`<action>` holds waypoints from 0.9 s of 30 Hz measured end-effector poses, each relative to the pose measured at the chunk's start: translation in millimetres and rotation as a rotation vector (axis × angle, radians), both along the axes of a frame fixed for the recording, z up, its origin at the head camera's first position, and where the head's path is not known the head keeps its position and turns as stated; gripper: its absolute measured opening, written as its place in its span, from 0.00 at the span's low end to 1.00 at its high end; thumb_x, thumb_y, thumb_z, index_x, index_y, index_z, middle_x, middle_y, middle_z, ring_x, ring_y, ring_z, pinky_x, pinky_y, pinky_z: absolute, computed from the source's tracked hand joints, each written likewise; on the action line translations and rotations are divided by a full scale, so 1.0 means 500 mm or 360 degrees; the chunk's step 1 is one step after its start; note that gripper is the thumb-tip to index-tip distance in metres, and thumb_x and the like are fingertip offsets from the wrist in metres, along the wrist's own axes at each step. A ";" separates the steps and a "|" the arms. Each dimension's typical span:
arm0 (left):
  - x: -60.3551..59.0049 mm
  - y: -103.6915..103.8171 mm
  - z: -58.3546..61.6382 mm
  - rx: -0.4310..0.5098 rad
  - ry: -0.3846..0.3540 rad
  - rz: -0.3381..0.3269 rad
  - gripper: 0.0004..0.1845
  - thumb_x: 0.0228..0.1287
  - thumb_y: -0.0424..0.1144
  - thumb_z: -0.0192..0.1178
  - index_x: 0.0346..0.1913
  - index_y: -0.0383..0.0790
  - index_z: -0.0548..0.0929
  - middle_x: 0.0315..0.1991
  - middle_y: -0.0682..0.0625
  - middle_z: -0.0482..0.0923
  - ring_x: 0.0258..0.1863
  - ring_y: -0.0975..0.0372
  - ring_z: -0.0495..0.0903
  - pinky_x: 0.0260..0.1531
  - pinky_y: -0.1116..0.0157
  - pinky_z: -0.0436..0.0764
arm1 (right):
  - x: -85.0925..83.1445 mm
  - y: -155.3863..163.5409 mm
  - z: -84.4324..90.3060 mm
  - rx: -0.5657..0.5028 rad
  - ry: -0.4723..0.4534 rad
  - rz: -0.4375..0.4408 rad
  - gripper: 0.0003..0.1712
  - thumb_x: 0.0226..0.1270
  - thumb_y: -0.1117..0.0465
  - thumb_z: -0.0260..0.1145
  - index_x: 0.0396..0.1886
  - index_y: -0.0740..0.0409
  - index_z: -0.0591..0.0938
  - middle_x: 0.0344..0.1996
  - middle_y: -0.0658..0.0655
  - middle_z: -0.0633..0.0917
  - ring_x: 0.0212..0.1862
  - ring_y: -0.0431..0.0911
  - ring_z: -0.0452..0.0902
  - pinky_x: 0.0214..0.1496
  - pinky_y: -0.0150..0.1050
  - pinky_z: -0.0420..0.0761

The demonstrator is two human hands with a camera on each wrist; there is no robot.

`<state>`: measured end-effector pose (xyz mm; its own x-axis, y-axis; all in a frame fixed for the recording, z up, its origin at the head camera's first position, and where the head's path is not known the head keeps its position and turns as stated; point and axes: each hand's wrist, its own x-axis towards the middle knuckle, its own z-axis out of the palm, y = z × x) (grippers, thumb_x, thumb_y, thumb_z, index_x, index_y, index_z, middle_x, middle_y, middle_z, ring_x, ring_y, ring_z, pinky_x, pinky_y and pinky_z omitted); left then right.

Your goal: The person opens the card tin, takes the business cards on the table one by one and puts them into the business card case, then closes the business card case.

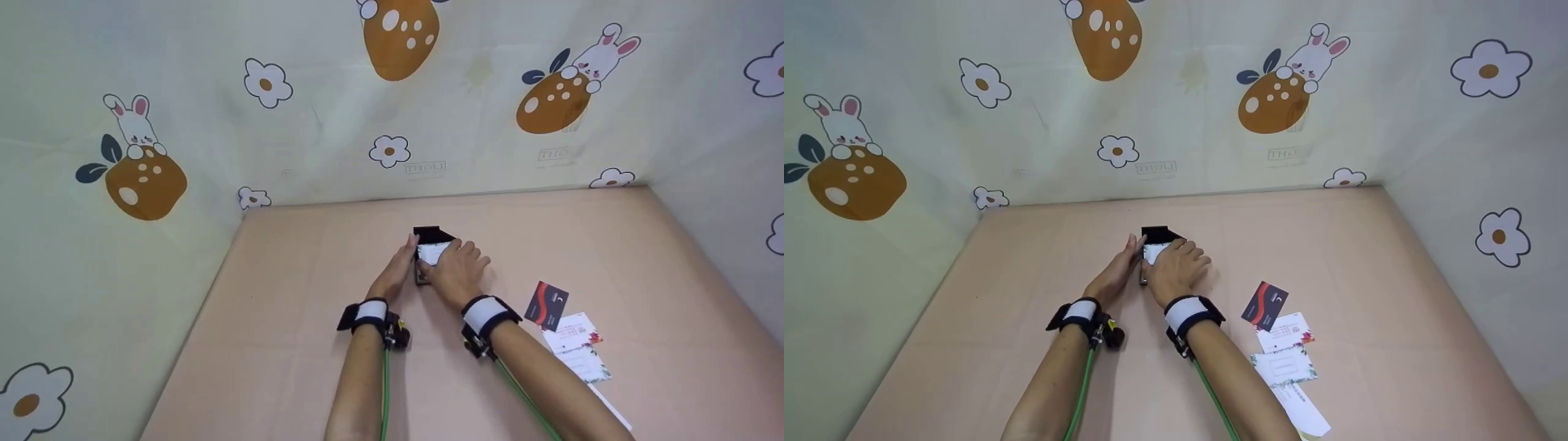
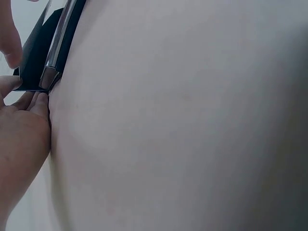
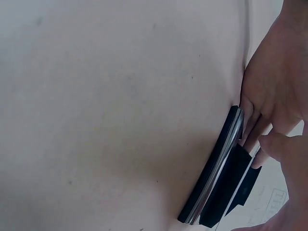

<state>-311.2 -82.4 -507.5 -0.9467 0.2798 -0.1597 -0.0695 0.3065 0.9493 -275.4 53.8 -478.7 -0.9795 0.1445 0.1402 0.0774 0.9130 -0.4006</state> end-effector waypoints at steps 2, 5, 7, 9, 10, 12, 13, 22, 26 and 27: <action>0.001 -0.001 0.001 0.0000 -0.0013 -0.0001 0.42 0.74 0.71 0.23 0.80 0.51 0.52 0.82 0.46 0.44 0.83 0.52 0.40 0.81 0.49 0.41 | -0.002 -0.002 -0.001 0.0015 0.0012 -0.0001 0.51 0.58 0.36 0.72 0.58 0.78 0.72 0.48 0.74 0.79 0.51 0.66 0.76 0.58 0.62 0.70; 0.002 -0.001 0.002 0.0006 -0.0024 -0.0010 0.41 0.75 0.71 0.23 0.80 0.51 0.52 0.83 0.45 0.44 0.83 0.52 0.39 0.81 0.49 0.41 | -0.006 -0.004 -0.002 0.0022 0.0017 -0.0009 0.50 0.59 0.36 0.72 0.58 0.79 0.72 0.48 0.75 0.79 0.51 0.66 0.76 0.58 0.63 0.70; 0.001 -0.001 0.003 0.0027 -0.0022 -0.0022 0.40 0.76 0.68 0.23 0.81 0.49 0.52 0.83 0.45 0.43 0.83 0.52 0.39 0.81 0.50 0.41 | -0.008 -0.006 -0.003 0.0040 0.0002 -0.0012 0.50 0.59 0.36 0.71 0.58 0.79 0.72 0.47 0.74 0.79 0.51 0.66 0.76 0.58 0.62 0.71; 0.001 0.000 0.002 0.0043 -0.0016 -0.0034 0.39 0.78 0.66 0.23 0.81 0.47 0.51 0.83 0.44 0.43 0.83 0.52 0.39 0.81 0.50 0.41 | -0.009 -0.008 -0.003 0.0054 -0.0005 -0.0013 0.48 0.60 0.36 0.71 0.57 0.78 0.73 0.47 0.74 0.79 0.51 0.65 0.77 0.57 0.61 0.71; 0.001 0.000 0.002 0.0054 -0.0012 -0.0039 0.38 0.78 0.65 0.23 0.81 0.46 0.51 0.83 0.44 0.43 0.83 0.52 0.39 0.81 0.51 0.40 | -0.009 -0.009 -0.003 0.0061 -0.0010 -0.0013 0.48 0.60 0.37 0.71 0.56 0.78 0.73 0.47 0.74 0.79 0.51 0.65 0.77 0.56 0.61 0.72; 0.000 0.002 0.002 0.0078 -0.0004 -0.0043 0.38 0.79 0.65 0.23 0.81 0.45 0.51 0.82 0.44 0.43 0.83 0.53 0.40 0.81 0.52 0.41 | -0.010 -0.010 -0.004 0.0076 -0.0019 -0.0011 0.47 0.61 0.37 0.71 0.56 0.78 0.73 0.47 0.74 0.79 0.51 0.65 0.77 0.56 0.61 0.72; -0.001 0.002 0.002 0.0082 -0.0001 -0.0041 0.39 0.79 0.65 0.23 0.80 0.44 0.51 0.82 0.44 0.43 0.83 0.53 0.40 0.81 0.52 0.41 | -0.011 -0.011 -0.004 0.0075 -0.0013 -0.0009 0.47 0.61 0.37 0.71 0.55 0.78 0.73 0.47 0.74 0.79 0.51 0.65 0.77 0.56 0.61 0.72; -0.003 0.004 -0.005 0.0121 0.0023 -0.0054 0.39 0.79 0.64 0.23 0.80 0.42 0.51 0.82 0.44 0.43 0.83 0.54 0.40 0.82 0.54 0.42 | -0.015 -0.011 -0.014 0.0152 -0.0018 -0.0032 0.48 0.58 0.36 0.72 0.56 0.77 0.72 0.46 0.74 0.79 0.49 0.65 0.78 0.55 0.62 0.74; -0.001 0.000 -0.005 0.0112 0.0009 -0.0042 0.39 0.78 0.66 0.23 0.80 0.46 0.51 0.83 0.45 0.42 0.83 0.54 0.39 0.81 0.53 0.42 | -0.017 -0.012 -0.018 0.0163 -0.0033 -0.0028 0.49 0.57 0.35 0.73 0.56 0.76 0.72 0.46 0.73 0.79 0.49 0.65 0.78 0.53 0.61 0.75; 0.000 -0.001 -0.005 0.0104 0.0008 -0.0040 0.39 0.78 0.66 0.23 0.81 0.46 0.51 0.83 0.45 0.43 0.83 0.53 0.39 0.81 0.53 0.42 | -0.017 -0.012 -0.019 0.0160 -0.0037 -0.0025 0.50 0.57 0.35 0.73 0.56 0.76 0.72 0.46 0.72 0.79 0.49 0.64 0.78 0.53 0.61 0.75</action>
<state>-311.3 -82.9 -509.9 -0.9399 0.3134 -0.1353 -0.0574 0.2456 0.9677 -283.9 47.7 -488.0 -0.9804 0.1465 0.1319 0.1006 0.9471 -0.3047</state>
